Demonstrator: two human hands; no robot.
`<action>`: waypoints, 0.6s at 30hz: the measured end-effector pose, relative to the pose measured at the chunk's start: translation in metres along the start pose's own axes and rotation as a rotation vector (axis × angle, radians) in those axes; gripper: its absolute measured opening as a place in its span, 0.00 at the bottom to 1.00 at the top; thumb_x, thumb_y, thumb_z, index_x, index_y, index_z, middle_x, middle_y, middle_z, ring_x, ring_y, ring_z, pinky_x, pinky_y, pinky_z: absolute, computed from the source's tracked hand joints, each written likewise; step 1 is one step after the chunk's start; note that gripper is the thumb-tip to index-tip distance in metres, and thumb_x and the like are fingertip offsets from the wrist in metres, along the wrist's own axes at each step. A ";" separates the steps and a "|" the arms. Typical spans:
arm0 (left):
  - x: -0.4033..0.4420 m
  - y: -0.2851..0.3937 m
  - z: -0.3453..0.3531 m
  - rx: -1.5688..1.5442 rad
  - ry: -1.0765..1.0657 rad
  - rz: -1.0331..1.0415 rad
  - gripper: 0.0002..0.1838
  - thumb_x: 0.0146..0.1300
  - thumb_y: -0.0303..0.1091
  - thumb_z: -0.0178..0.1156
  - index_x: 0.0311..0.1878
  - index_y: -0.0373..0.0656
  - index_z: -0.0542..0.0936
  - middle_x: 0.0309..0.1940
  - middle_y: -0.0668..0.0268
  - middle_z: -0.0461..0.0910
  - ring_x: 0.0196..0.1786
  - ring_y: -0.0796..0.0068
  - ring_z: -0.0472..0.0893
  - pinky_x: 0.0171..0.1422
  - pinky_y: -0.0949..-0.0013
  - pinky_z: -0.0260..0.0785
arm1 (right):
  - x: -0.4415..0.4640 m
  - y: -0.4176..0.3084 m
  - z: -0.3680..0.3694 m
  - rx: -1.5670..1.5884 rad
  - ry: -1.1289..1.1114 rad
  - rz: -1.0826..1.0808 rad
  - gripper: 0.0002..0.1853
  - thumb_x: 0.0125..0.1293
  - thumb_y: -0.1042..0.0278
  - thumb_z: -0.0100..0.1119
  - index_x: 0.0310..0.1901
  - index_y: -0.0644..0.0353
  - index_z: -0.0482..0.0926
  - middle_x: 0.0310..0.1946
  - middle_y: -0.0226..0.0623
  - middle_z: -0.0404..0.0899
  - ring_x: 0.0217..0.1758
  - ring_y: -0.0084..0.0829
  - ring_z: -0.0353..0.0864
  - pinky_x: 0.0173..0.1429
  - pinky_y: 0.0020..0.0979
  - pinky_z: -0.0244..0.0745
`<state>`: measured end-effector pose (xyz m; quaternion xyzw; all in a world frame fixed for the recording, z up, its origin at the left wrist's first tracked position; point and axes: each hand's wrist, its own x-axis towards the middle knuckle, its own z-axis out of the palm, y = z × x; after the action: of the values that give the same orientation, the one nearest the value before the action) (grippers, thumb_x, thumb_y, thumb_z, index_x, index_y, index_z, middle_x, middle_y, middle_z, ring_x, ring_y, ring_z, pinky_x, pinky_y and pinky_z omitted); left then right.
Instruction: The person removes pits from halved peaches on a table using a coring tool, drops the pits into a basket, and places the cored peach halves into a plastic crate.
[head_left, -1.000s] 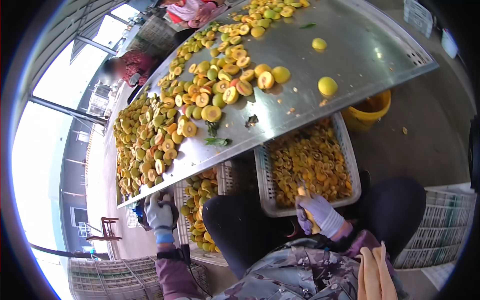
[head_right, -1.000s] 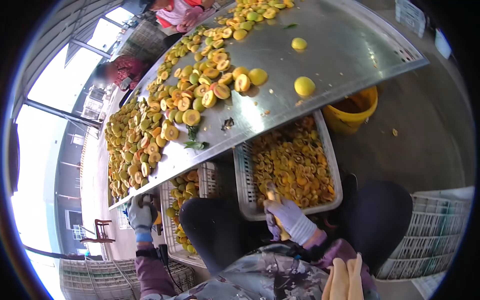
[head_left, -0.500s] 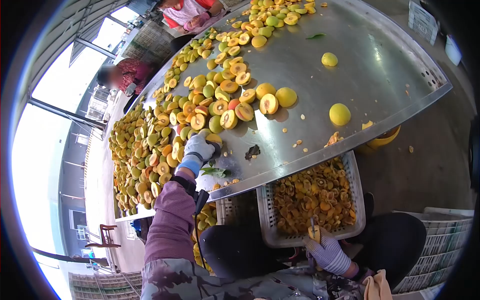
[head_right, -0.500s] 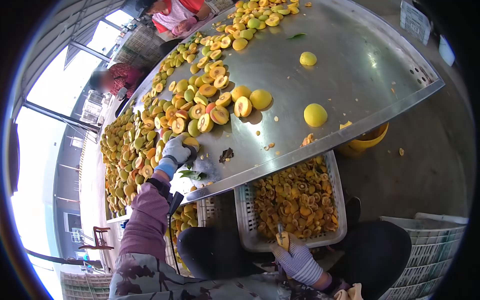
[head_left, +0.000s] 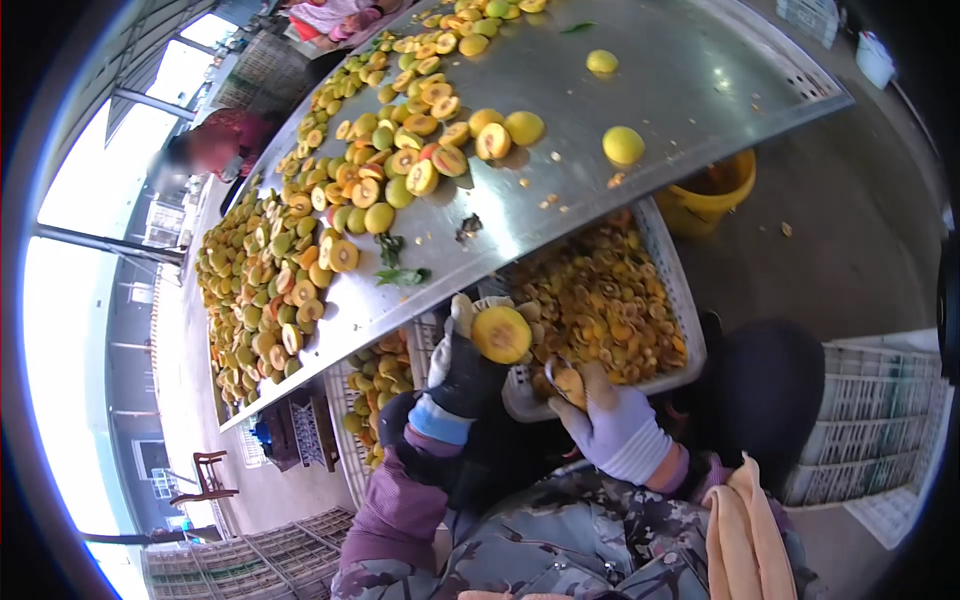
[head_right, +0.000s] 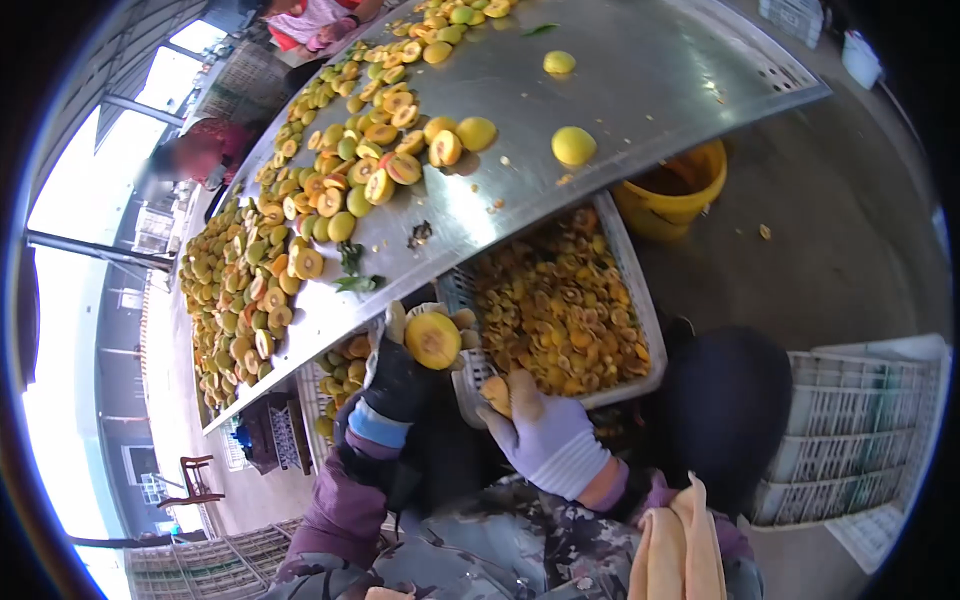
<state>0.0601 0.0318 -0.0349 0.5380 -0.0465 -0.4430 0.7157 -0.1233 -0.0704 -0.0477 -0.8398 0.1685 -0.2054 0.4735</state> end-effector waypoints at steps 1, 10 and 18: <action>-0.006 -0.013 0.009 0.044 -0.003 0.041 0.34 0.66 0.65 0.45 0.49 0.39 0.74 0.48 0.51 0.79 0.46 0.55 0.82 0.45 0.59 0.78 | -0.002 -0.002 -0.001 -0.051 0.032 -0.054 0.20 0.63 0.58 0.60 0.44 0.64 0.64 0.17 0.43 0.76 0.19 0.46 0.79 0.22 0.42 0.72; -0.039 -0.034 0.043 0.231 -0.158 0.218 0.34 0.70 0.59 0.42 0.59 0.33 0.69 0.45 0.60 0.77 0.49 0.70 0.78 0.54 0.70 0.72 | -0.009 -0.007 -0.007 -0.221 -0.102 0.028 0.18 0.62 0.63 0.59 0.44 0.64 0.65 0.19 0.46 0.76 0.22 0.51 0.79 0.25 0.45 0.74; -0.041 -0.044 0.051 0.112 -0.029 0.232 0.34 0.70 0.61 0.41 0.46 0.32 0.75 0.37 0.55 0.79 0.39 0.65 0.80 0.44 0.67 0.75 | -0.016 -0.002 0.001 -0.145 -0.173 0.063 0.18 0.63 0.61 0.59 0.44 0.65 0.66 0.19 0.46 0.77 0.22 0.52 0.79 0.26 0.45 0.74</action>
<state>-0.0177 0.0215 -0.0329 0.5617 -0.1434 -0.3617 0.7301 -0.1366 -0.0605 -0.0498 -0.8807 0.1675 -0.1046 0.4306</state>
